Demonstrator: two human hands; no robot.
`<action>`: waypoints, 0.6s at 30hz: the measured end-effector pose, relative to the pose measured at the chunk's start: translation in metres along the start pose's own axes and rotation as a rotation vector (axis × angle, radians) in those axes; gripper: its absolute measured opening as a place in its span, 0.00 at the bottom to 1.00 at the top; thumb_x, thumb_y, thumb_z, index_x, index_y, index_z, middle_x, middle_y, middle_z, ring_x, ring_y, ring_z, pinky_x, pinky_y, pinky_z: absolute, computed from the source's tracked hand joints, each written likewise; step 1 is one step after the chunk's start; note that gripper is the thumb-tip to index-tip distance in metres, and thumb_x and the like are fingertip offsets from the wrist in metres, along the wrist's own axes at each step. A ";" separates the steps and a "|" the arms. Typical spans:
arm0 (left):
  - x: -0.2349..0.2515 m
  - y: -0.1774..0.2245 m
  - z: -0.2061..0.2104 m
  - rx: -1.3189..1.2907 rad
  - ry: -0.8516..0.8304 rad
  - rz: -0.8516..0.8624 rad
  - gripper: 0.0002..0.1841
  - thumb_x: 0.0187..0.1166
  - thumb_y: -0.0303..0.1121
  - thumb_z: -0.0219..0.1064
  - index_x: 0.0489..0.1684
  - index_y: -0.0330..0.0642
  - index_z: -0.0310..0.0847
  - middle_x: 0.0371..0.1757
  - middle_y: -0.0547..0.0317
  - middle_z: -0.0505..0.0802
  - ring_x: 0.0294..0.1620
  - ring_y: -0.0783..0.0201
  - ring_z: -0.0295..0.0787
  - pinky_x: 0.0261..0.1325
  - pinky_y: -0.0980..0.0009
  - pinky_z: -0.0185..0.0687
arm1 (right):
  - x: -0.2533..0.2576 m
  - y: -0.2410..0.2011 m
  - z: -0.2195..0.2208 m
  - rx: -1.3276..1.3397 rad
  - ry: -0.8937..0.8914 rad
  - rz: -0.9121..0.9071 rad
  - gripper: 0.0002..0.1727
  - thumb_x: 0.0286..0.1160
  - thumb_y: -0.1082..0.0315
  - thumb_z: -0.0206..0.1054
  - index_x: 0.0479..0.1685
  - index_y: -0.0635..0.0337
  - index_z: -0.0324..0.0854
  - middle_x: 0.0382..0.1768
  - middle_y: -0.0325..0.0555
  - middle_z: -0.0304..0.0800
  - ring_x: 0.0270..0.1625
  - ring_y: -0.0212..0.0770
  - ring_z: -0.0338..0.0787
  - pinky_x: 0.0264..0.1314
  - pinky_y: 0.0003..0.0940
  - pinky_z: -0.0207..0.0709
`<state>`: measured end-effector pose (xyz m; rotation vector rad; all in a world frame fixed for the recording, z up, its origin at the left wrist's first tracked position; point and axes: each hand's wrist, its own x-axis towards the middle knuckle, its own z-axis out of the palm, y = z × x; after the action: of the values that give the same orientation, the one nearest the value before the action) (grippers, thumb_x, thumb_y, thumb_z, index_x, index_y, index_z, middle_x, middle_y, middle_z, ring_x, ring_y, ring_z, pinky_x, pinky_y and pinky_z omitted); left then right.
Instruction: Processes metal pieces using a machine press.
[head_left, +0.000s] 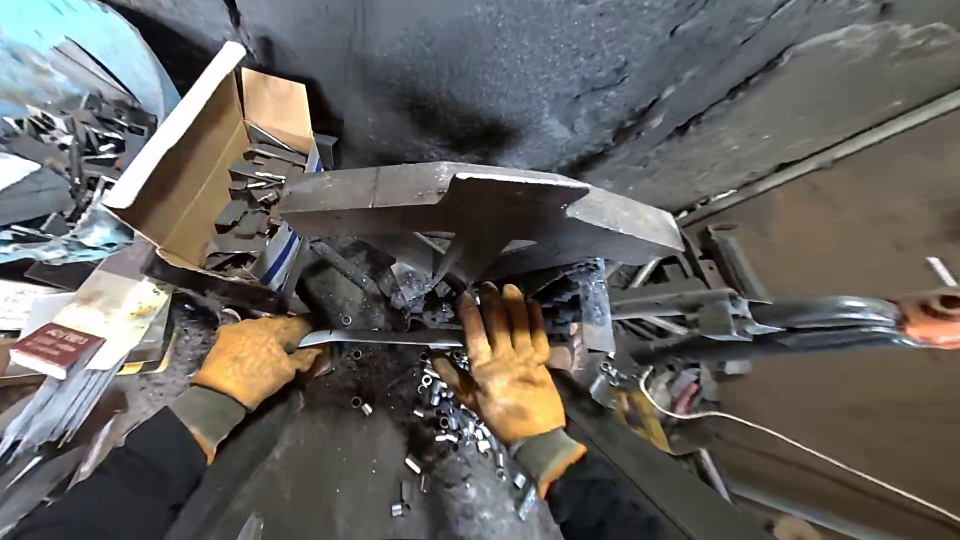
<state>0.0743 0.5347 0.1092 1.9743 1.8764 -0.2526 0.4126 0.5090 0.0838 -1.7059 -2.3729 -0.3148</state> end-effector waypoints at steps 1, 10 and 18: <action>0.001 0.001 0.000 -0.008 -0.006 -0.002 0.17 0.75 0.55 0.74 0.44 0.52 0.92 0.42 0.52 0.96 0.49 0.46 0.93 0.54 0.36 0.83 | 0.000 0.001 0.001 0.003 0.004 -0.001 0.53 0.67 0.25 0.61 0.93 0.44 0.59 0.93 0.53 0.56 0.96 0.61 0.48 0.94 0.70 0.40; 0.009 0.003 -0.003 -0.017 -0.065 -0.003 0.17 0.77 0.57 0.71 0.39 0.55 0.92 0.35 0.56 0.95 0.43 0.49 0.93 0.50 0.38 0.83 | 0.001 0.001 0.001 -0.048 -0.076 0.002 0.50 0.71 0.51 0.72 0.96 0.48 0.51 0.95 0.54 0.50 0.96 0.59 0.45 0.94 0.68 0.41; 0.030 -0.001 -0.015 0.026 -0.244 0.130 0.22 0.81 0.63 0.62 0.42 0.59 0.93 0.37 0.59 0.95 0.45 0.54 0.93 0.55 0.44 0.86 | 0.008 -0.003 0.002 -0.150 -0.100 0.014 0.45 0.73 0.69 0.68 0.95 0.49 0.54 0.92 0.58 0.55 0.93 0.63 0.54 0.90 0.69 0.49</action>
<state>0.0738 0.5681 0.1105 1.9732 1.5939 -0.4592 0.4073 0.5157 0.0844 -1.8431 -2.4633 -0.4240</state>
